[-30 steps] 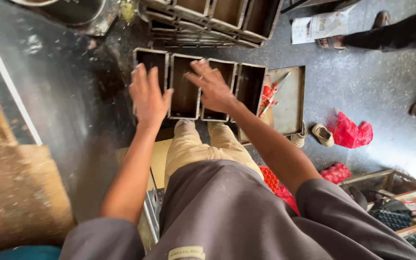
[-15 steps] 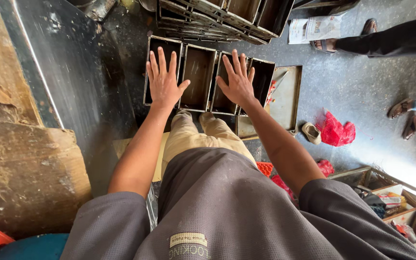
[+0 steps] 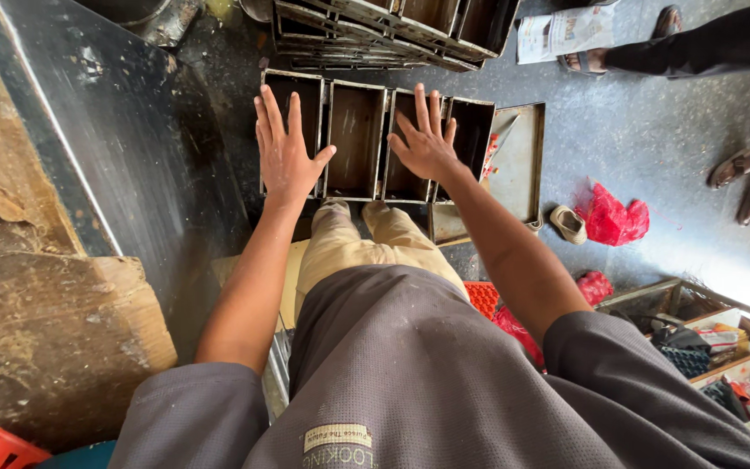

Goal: The person organizes metal bread molds, retrieves dough from a large industrial mixer, shapes small pieces of dough by hand on a stone countertop, and collects cubes of white fat from a cardboard box using their hands.

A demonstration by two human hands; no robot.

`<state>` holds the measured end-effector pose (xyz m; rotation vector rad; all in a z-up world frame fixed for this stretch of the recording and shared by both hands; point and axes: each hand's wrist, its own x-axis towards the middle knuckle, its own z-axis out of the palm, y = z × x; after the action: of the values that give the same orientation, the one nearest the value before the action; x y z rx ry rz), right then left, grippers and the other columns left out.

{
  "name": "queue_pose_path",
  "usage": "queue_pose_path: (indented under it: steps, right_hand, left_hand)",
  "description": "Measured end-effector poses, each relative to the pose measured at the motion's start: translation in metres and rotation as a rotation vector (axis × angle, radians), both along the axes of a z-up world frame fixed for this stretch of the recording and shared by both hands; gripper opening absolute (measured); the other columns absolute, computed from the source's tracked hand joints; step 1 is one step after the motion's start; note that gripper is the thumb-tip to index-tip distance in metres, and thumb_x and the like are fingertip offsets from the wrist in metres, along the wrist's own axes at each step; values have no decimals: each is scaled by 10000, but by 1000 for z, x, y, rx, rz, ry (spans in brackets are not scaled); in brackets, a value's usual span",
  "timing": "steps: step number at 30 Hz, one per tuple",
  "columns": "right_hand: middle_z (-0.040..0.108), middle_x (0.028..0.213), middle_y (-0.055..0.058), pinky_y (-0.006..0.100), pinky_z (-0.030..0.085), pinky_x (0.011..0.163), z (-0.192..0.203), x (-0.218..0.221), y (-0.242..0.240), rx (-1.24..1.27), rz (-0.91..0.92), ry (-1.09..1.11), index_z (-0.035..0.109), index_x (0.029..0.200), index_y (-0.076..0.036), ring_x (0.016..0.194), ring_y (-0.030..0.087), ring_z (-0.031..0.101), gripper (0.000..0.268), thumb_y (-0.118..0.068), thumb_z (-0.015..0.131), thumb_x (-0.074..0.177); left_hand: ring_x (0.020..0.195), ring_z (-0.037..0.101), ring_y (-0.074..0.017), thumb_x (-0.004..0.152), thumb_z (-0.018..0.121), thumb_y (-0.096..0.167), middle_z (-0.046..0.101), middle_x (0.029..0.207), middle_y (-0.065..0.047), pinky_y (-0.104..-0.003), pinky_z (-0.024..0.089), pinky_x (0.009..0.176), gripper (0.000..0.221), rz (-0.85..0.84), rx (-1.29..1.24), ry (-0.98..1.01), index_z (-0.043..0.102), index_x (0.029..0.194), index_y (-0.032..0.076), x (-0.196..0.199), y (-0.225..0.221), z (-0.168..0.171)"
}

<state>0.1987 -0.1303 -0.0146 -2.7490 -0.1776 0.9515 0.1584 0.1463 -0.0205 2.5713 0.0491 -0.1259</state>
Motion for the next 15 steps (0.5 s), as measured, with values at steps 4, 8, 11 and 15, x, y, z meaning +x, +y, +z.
queue_pose_path:
  steps: [4,8,11,15]
  right_hand:
    - [-227,1706,66,761,26,1186,-5,7,-2,5,-16,78,443,1572,-240,1566,339,-220,649,-595,409,1030]
    - [-265,1690,50,759,-19,1177,-9,9,-4,25,-30,125,466,1544,-244,1542,318,-271,661,-620,365,1010]
    - [-260,1694,41,763,-40,1178,-10,10,-4,34,-36,119,522,1490,-233,1549,315,-272,627,-612,361,1016]
    - [-227,1712,44,754,-64,1189,-8,9,-3,90,-37,23,592,1412,-207,1564,325,-242,577,-591,378,1038]
  left_hand:
    - [1537,104,-509,786,928,466,28,1653,-316,-607,299,1197,1136,52,-15,22,264,1636,109,-5,0,-3]
    - [1557,115,-478,794,914,464,35,1680,-283,-614,298,1203,1158,65,-39,98,210,1643,108,-5,2,-2]
    - [1557,107,-477,789,913,458,19,1679,-276,-618,293,1197,1154,68,-36,124,207,1635,114,-1,1,-4]
    - [1552,85,-494,801,914,445,-17,1677,-276,-624,283,1194,1131,75,-31,125,227,1635,111,1,0,-7]
